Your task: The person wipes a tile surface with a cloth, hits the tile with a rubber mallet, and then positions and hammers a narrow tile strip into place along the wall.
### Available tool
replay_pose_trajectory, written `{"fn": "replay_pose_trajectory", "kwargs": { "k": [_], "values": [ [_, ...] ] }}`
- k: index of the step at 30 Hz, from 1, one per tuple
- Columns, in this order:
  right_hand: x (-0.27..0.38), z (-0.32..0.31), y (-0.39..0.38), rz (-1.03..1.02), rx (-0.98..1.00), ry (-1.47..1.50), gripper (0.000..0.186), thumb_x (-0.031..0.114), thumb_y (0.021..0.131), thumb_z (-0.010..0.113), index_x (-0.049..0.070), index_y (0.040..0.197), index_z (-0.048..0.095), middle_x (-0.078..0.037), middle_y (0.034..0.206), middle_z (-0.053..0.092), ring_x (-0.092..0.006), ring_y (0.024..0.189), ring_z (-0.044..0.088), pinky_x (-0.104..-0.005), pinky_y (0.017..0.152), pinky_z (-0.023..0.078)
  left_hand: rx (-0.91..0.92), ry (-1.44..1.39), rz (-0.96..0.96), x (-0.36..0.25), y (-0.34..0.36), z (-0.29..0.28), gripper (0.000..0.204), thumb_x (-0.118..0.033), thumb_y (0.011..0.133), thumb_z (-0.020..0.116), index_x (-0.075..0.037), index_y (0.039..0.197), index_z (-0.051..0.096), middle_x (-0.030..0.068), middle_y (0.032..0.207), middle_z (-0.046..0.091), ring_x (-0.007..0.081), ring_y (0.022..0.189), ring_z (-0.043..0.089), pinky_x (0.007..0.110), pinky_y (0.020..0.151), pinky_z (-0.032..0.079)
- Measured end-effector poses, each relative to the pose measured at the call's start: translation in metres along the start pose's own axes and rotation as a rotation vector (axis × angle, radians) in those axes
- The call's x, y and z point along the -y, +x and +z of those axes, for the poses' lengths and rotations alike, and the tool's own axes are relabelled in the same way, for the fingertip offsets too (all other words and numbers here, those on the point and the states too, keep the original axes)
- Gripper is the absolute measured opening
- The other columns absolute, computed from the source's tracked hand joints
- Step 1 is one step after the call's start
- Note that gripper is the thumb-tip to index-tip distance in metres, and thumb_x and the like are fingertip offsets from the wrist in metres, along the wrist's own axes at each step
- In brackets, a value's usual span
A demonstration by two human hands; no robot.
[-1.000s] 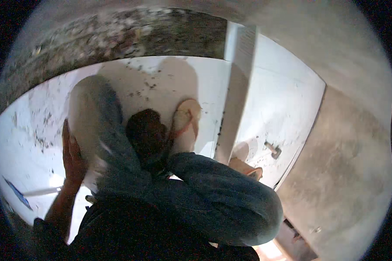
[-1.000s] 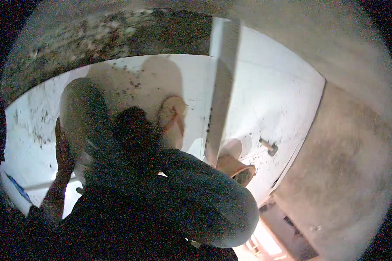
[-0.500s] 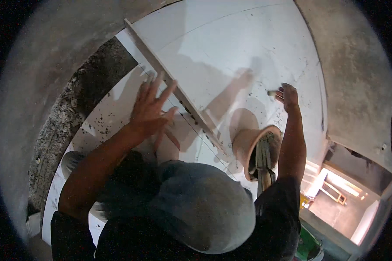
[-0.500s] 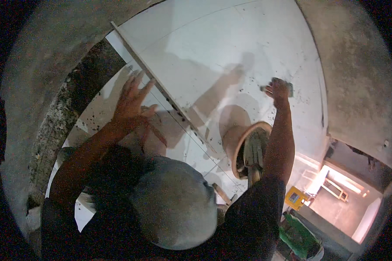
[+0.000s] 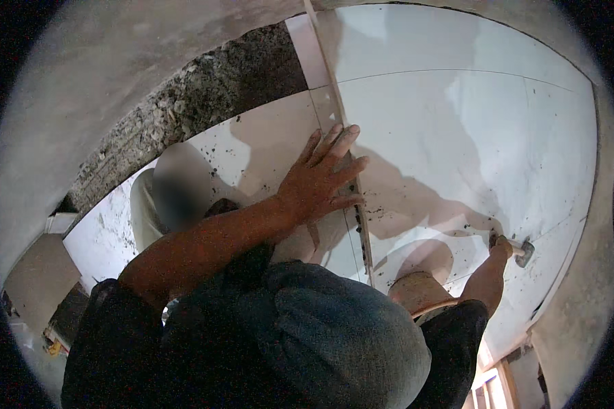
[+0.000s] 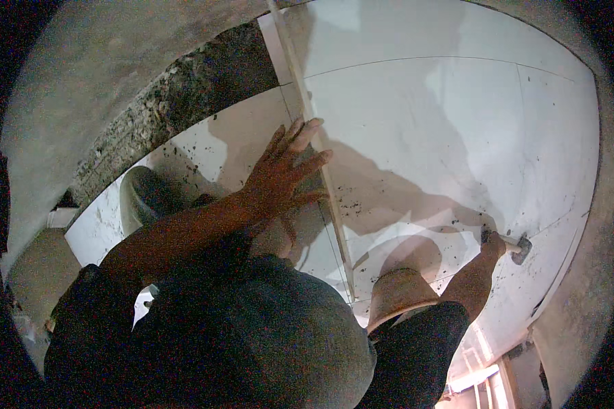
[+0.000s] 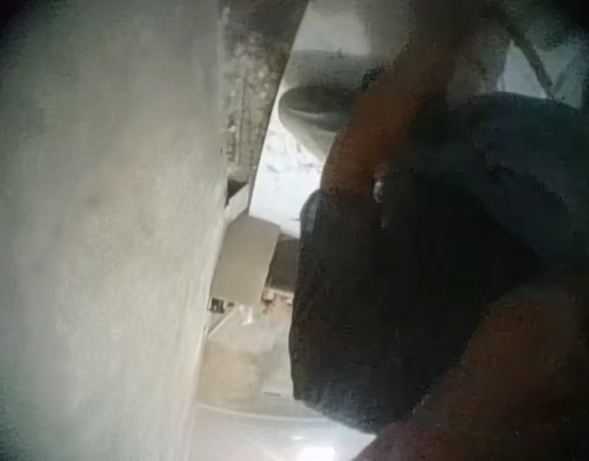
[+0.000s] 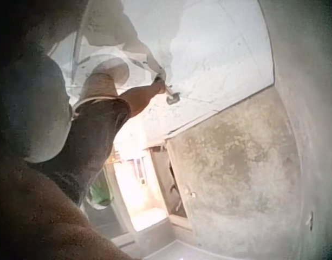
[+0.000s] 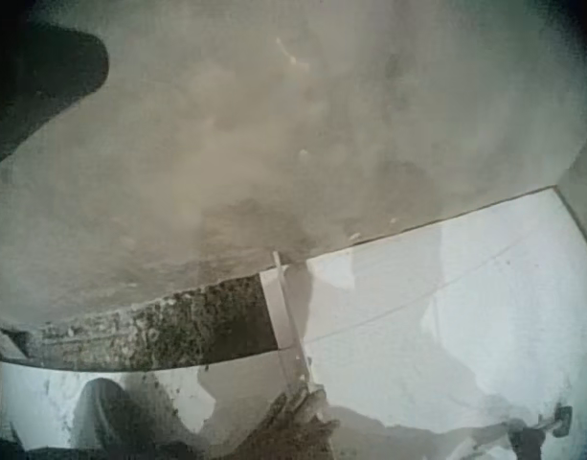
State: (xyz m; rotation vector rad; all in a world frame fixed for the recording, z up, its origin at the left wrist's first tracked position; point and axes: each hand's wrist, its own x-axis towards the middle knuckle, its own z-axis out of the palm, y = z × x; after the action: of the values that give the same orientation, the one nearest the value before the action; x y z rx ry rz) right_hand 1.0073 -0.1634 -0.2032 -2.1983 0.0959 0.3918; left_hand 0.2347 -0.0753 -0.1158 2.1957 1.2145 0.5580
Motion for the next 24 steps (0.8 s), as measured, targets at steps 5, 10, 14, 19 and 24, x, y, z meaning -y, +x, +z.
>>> {"fn": "replay_pose_trajectory", "kwargs": {
  "k": [5,10,14,19,24],
  "values": [
    [-0.007,0.06,-0.034,0.103,0.077,0.098,0.035,0.028,0.084,0.065,0.004,0.107,0.057,-0.012,0.093,0.063,-0.0231,0.08,0.061,-0.0417,0.077,0.051,0.017,0.042,-0.099,-0.002,0.0,0.003,0.071,-0.058,0.075,0.066,-0.012,0.127,0.052,0.0205,0.152,0.019,0.0453,0.139,0.018,0.062,0.111,0.019],
    [0.109,0.02,-0.121,-0.014,0.557,0.548,0.023,0.027,0.086,0.058,0.015,0.072,0.044,0.002,0.057,0.038,-0.014,0.048,0.041,-0.0295,0.045,0.04,0.051,-0.126,-0.095,-0.014,0.004,-0.007,0.077,-0.059,0.071,0.068,-0.006,0.124,0.053,0.0209,0.153,0.017,0.0446,0.14,0.018,0.061,0.112,0.017],
    [0.123,0.048,-0.333,-0.041,0.902,0.701,0.025,0.032,0.092,0.052,0.014,0.074,0.046,0.002,0.055,0.038,-0.0108,0.046,0.04,-0.0235,0.039,0.036,0.008,-0.161,-0.098,-0.006,-0.004,0.001,0.079,-0.055,0.068,0.074,-0.006,0.125,0.05,0.0179,0.155,0.011,0.0394,0.143,0.014,0.058,0.114,0.017],
    [0.107,0.083,-0.554,-0.562,0.633,0.184,0.031,0.034,0.098,0.048,0.005,0.103,0.055,0.002,0.06,0.045,-0.0103,0.047,0.042,-0.0244,0.04,0.036,-0.056,-0.252,-0.085,-0.006,-0.009,-0.002,0.077,-0.047,0.064,0.08,-0.007,0.123,0.052,0.0154,0.155,0.011,0.0382,0.142,0.016,0.058,0.114,0.018],
    [0.082,0.119,-0.604,-0.864,0.966,-0.342,0.032,0.035,0.1,0.048,0.005,0.091,0.053,0.006,0.06,0.042,-0.0029,0.049,0.037,-0.02,0.042,0.03,-0.21,-0.334,-0.008,0.002,-0.013,0.011,0.077,-0.046,0.06,0.082,-0.006,0.119,0.055,0.015,0.155,0.014,0.0388,0.139,0.023,0.057,0.111,0.024]
  ]
}}
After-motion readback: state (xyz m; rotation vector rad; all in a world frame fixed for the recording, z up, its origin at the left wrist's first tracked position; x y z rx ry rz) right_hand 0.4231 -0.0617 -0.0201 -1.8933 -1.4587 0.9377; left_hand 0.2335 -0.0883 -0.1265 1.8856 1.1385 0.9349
